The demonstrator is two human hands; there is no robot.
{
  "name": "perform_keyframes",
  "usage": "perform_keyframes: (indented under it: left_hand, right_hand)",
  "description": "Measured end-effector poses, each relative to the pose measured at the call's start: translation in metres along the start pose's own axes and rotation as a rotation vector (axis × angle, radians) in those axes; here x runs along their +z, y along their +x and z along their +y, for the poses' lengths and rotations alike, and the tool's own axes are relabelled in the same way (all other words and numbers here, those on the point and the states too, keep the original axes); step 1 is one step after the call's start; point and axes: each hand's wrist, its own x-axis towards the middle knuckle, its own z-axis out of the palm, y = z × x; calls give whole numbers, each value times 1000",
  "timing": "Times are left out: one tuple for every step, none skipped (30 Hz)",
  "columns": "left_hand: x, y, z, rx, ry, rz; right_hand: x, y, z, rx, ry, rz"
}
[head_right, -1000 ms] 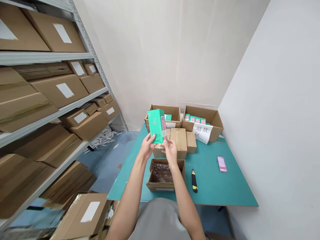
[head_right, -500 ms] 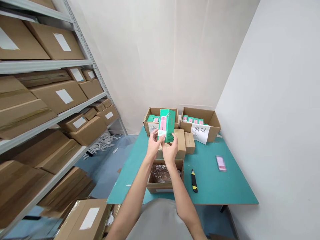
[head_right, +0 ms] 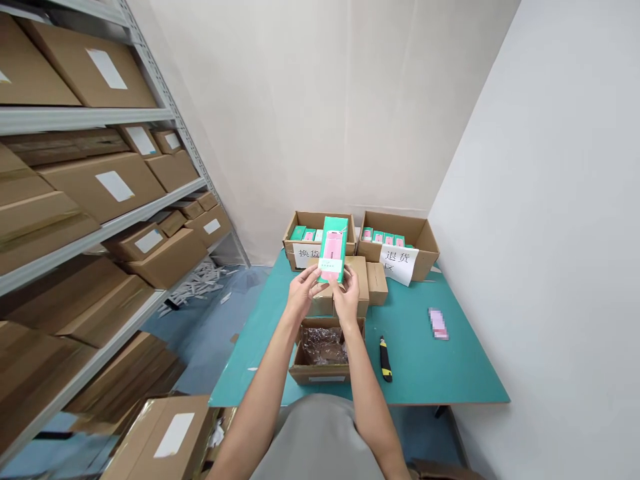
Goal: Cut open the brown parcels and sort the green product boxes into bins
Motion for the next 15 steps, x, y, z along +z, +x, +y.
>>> perform_keyframes:
  left_hand:
    - [0, 1, -1, 15, 6, 32]
    - [1, 2, -1, 30, 17, 61]
    - [1, 3, -2, 44, 34, 83]
    - [2, 3, -2, 56, 54, 95]
    - [3, 4, -3, 67, 75, 96]
    - [4, 4, -3, 78, 96, 86]
    - [5, 4, -3, 88, 117, 70]
    - [6, 4, -2, 100, 138, 53]
    - [7, 3, -1, 114, 158, 37]
    - [8, 3, 0, 129, 175, 21]
    - [9, 2, 1, 142, 185, 5]
    - [10, 1, 2, 150, 184, -12]
    - [11, 0, 3, 153, 174, -32]
    - [11, -1, 4, 148, 159, -52]
    - [10, -1, 4, 136, 142, -71]
  right_hand:
    - [-1, 0, -1, -22, -49, 1]
    - [-2, 0, -3, -55, -109, 12]
    - [-2, 0, -4, -92, -174, 24]
    - [-2, -1, -6, -129, -235, 31]
    - [-2, -2, -7, -161, -281, 30]
    - [-1, -3, -8, -184, -309, 20]
    - [0, -4, -9, -195, -317, 8]
    - [1, -5, -9, -197, -313, 0]
    - [2, -5, -9, -193, -302, 1]
    - [3, -5, -9, -183, -286, 10]
    - [3, -4, -8, -167, -266, 19]
    - [4, -3, -8, -143, -237, 26]
    - [4, -2, -7, -116, -197, 33]
    - [4, -1, -6, -87, -148, 43]
    - [3, 0, -4, -60, -95, 53]
